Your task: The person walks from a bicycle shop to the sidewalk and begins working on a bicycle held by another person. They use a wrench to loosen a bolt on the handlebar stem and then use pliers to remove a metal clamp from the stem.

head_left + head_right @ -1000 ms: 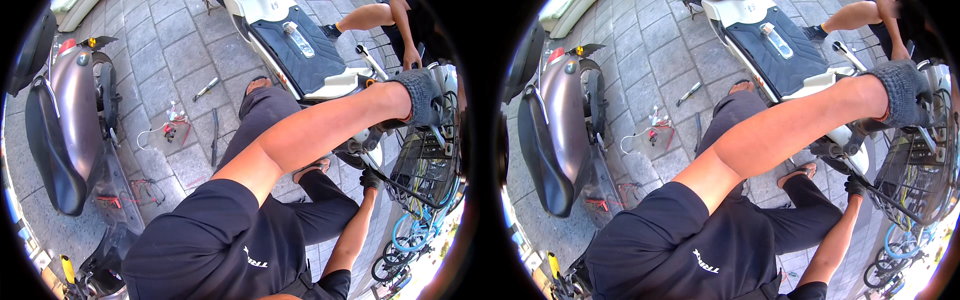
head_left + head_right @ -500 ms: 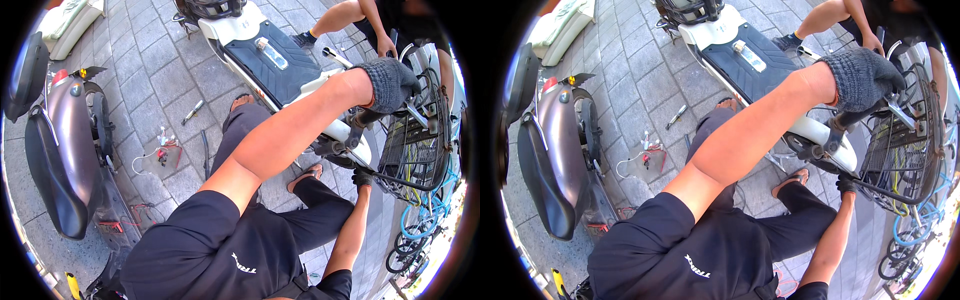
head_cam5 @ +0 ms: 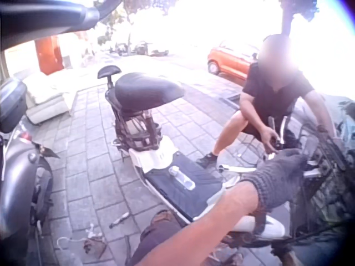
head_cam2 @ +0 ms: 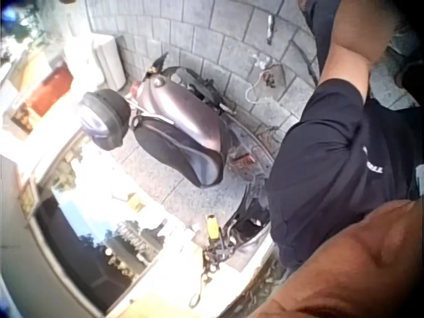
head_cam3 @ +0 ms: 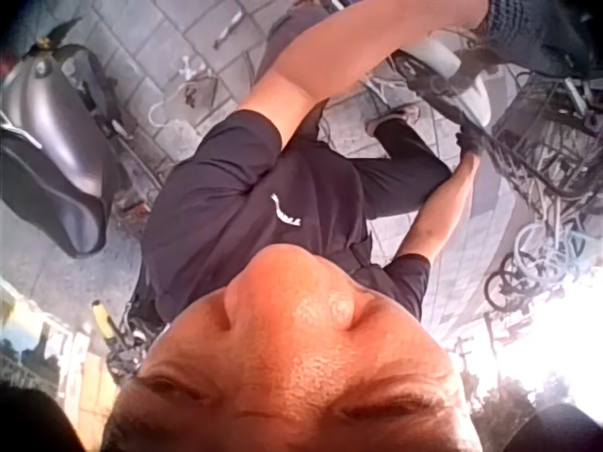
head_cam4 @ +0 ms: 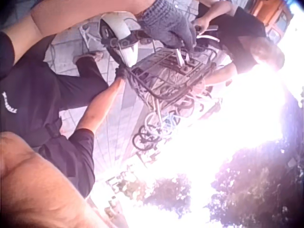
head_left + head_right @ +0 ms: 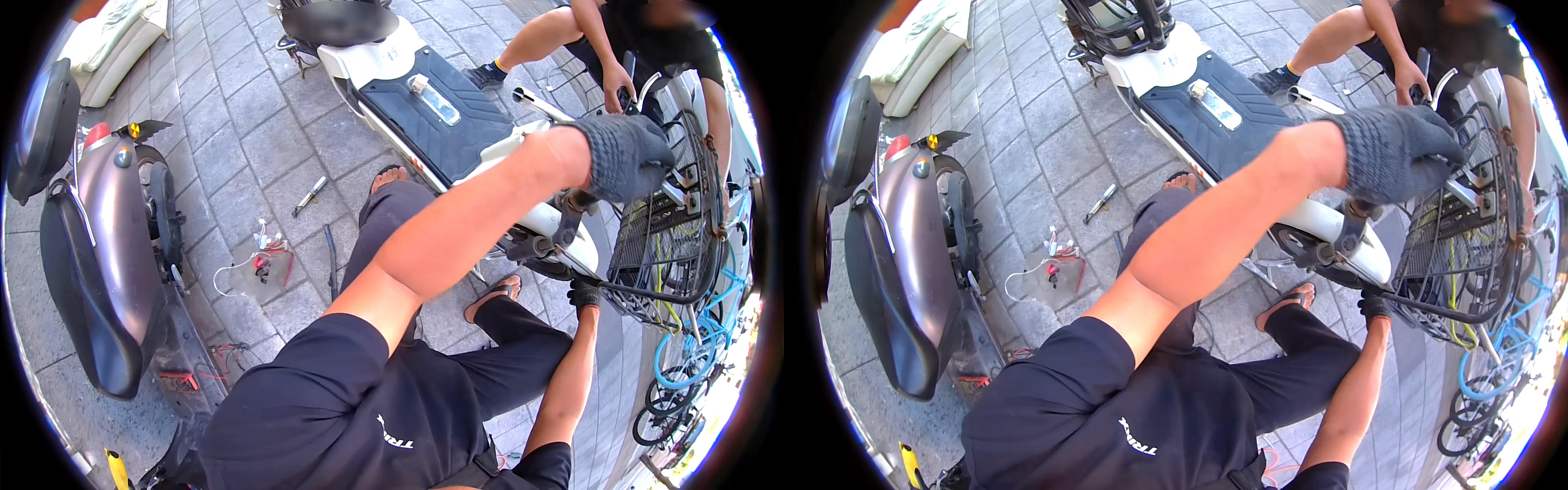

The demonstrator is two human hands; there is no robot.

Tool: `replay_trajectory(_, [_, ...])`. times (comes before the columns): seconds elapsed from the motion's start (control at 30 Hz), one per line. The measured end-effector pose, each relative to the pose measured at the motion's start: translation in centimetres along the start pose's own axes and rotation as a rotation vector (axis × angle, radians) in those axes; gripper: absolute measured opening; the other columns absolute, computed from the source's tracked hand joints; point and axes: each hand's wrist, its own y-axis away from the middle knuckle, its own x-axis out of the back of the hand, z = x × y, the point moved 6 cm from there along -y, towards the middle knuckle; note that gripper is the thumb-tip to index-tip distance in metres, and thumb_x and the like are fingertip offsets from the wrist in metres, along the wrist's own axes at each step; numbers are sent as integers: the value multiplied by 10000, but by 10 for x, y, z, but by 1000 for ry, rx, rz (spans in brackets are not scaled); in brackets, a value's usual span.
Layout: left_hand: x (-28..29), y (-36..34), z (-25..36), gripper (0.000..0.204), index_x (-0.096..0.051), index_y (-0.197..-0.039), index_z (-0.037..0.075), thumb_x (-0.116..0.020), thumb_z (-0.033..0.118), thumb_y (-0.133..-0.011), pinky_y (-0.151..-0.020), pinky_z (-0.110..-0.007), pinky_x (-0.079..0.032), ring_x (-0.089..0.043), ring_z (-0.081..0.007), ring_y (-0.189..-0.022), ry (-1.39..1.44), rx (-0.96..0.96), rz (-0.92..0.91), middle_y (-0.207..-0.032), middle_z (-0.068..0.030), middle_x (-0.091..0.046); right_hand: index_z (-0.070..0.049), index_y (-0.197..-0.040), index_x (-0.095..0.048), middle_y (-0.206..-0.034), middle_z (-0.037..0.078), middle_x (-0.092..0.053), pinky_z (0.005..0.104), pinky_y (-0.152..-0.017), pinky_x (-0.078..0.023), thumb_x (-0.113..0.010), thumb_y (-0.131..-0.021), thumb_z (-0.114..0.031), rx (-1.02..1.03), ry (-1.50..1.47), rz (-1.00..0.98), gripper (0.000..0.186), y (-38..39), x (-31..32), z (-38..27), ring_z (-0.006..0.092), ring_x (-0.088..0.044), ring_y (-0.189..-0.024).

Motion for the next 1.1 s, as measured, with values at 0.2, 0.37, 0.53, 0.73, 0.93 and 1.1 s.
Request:
replay_trajectory(0.2, [13, 2, -3, 282, -774, -1018, 114, -741, 295, -805, -964, -460, -518, -659, -378, -1064, -91, 104, 129, -1070, -189, -702, -137, -908, -527, -615, 6, -461, 337, -362, -309, -603, -931, -335, 21, 29, 18, 214, 3, 0, -3, 163, -454, -408])
replay_trajectory(0.37, [7, 2, -8, 341, -768, -947, 76, -808, 363, -767, -933, -429, -523, -648, -354, -1019, 0, 293, 292, -1012, -221, -668, -125, -907, -528, -624, 7, -466, 340, -371, -318, -615, -930, -385, 36, 21, -2, 275, 12, -1, -10, 166, -456, -412])
replay_trajectory(0.53, [22, 0, -14, 331, -751, -840, 13, -792, 337, -781, -800, -378, -553, -666, -326, -781, 127, 267, 436, -747, -191, -678, -111, -944, -558, -680, 34, -516, 352, -402, -380, -626, -924, -448, 86, 24, 12, 345, 18, 3, -10, 182, -513, -459])
replay_trajectory(0.73, [192, 96, -54, 365, -666, -1251, -17, -704, 221, -976, -725, -280, -522, -650, -142, -787, 76, 323, 840, -964, -82, -731, -97, -1048, -589, -745, 36, -576, 321, -417, -415, -621, -930, -445, 103, 69, -56, 369, 9, 6, -10, 160, -555, -492])
replay_trajectory(0.93, [216, 460, -117, 582, -690, -1226, -42, -640, 446, -913, -924, -365, -526, -696, -295, -1095, -372, 1312, 579, -1238, -219, -704, -111, -1040, -574, -709, 31, -561, 316, -402, -398, -629, -932, -381, 48, 59, -2, 296, 21, 5, -16, 155, -539, -477])
replay_trajectory(1.1, [112, 731, -97, 481, -684, -1270, 25, -761, 271, -864, -832, -322, -494, -637, -211, -941, -76, 1671, 1018, -1055, -100, -713, -110, -1021, -580, -688, 30, -549, 318, -390, -378, -607, -948, -376, 37, 145, 87, 277, 33, -5, -25, 161, -531, -459])
